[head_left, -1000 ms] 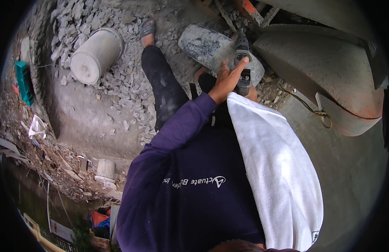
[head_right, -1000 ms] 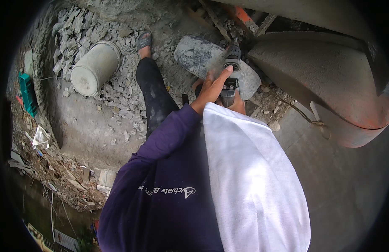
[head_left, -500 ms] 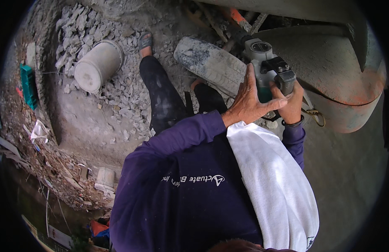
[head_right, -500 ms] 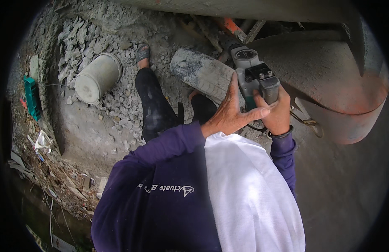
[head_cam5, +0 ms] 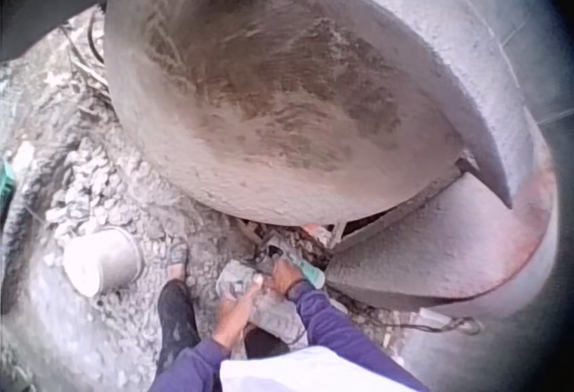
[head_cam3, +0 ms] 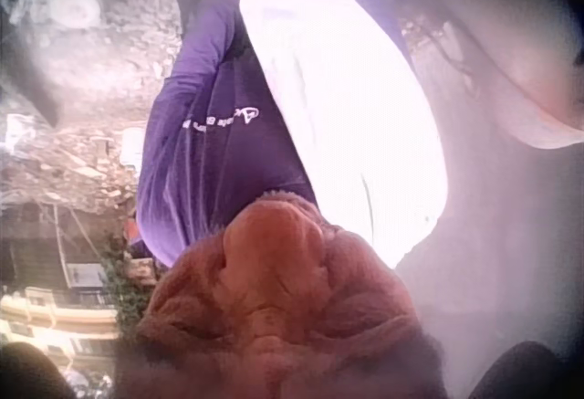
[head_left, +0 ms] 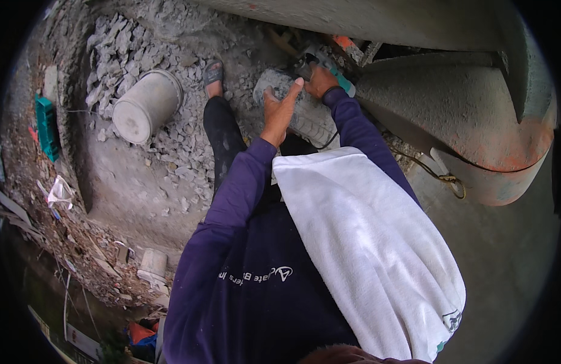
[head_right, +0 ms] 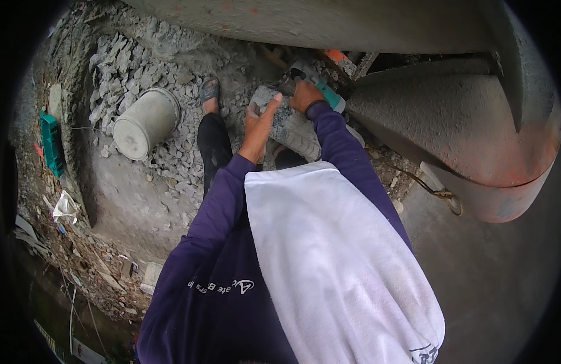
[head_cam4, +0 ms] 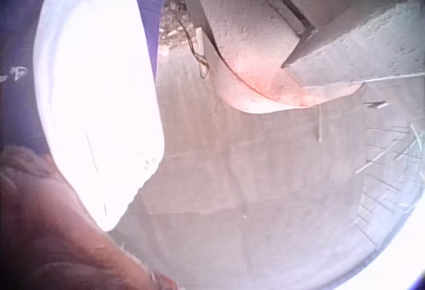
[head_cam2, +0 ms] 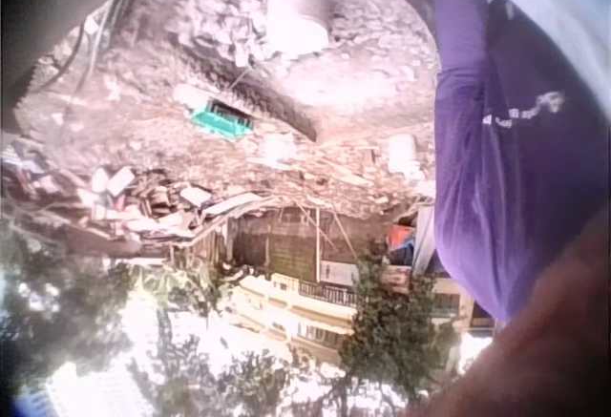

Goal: The person uses a handheld angle grinder to grind a concrete surface near a cement mixer, creating dust and debris. They reposition the grinder and adjust their stance while continuing to grind the same area.

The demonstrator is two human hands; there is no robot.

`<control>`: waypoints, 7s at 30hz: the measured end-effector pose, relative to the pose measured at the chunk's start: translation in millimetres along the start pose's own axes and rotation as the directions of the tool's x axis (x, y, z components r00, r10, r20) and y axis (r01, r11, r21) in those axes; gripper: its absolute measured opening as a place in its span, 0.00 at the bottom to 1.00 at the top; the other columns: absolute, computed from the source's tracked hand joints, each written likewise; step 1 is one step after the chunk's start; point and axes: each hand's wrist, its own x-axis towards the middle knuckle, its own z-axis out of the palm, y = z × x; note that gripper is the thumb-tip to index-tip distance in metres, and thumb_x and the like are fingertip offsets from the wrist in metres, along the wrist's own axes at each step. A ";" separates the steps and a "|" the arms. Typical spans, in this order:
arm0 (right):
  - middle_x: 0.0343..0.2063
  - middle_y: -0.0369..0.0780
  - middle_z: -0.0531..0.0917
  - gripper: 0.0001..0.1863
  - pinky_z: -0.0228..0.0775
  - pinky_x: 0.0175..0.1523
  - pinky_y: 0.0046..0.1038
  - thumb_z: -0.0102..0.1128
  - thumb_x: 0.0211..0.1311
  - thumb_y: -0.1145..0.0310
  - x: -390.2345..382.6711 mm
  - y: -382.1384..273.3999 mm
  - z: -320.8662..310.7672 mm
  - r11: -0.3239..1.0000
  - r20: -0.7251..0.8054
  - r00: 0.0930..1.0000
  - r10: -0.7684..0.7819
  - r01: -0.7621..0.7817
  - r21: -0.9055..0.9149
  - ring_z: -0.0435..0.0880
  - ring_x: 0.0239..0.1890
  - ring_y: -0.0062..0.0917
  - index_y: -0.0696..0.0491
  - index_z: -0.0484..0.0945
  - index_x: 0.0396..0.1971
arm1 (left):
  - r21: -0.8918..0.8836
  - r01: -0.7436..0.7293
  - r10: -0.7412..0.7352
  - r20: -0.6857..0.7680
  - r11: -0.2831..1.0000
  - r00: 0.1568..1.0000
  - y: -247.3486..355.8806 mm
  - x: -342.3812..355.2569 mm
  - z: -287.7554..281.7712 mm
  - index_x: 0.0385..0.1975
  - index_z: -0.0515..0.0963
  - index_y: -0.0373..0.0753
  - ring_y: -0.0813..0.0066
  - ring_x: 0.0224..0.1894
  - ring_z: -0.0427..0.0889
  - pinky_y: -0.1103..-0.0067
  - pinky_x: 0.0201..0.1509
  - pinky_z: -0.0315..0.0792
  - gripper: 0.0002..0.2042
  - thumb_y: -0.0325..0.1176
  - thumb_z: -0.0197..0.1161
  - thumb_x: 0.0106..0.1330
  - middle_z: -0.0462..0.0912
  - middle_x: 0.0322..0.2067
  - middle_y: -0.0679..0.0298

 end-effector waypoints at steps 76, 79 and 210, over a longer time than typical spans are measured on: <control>0.34 0.59 0.86 0.26 0.80 0.45 0.49 0.73 0.48 0.55 -62.3 -13.6 -42.2 0.968 0.099 0.967 -0.236 0.243 -0.061 0.87 0.39 0.54 0.61 0.83 0.41 | -0.367 0.128 -0.113 0.063 0.921 0.992 5.2 22.5 58.9 0.24 0.78 0.28 0.69 0.27 0.82 0.67 0.33 0.76 0.14 0.33 0.69 0.64 0.82 0.27 0.57; 0.36 0.59 0.86 0.27 0.80 0.47 0.48 0.73 0.46 0.55 -73.6 -3.6 -52.2 0.967 0.146 0.965 -0.219 0.234 -0.096 0.88 0.41 0.53 0.61 0.84 0.41 | -0.410 0.199 -0.183 0.080 0.890 0.980 -14.1 24.6 73.7 0.27 0.79 0.27 0.70 0.33 0.82 0.68 0.37 0.77 0.13 0.33 0.70 0.64 0.84 0.32 0.56; 0.48 0.56 0.86 0.36 0.79 0.56 0.49 0.72 0.54 0.59 -63.3 -12.6 50.4 0.927 0.230 0.972 -0.048 0.129 -0.353 0.86 0.52 0.52 0.57 0.68 0.60 | -0.517 0.368 -0.402 0.051 0.773 0.914 -123.7 89.6 22.4 0.54 0.75 0.25 0.49 0.55 0.82 0.52 0.56 0.78 0.19 0.27 0.69 0.66 0.80 0.54 0.46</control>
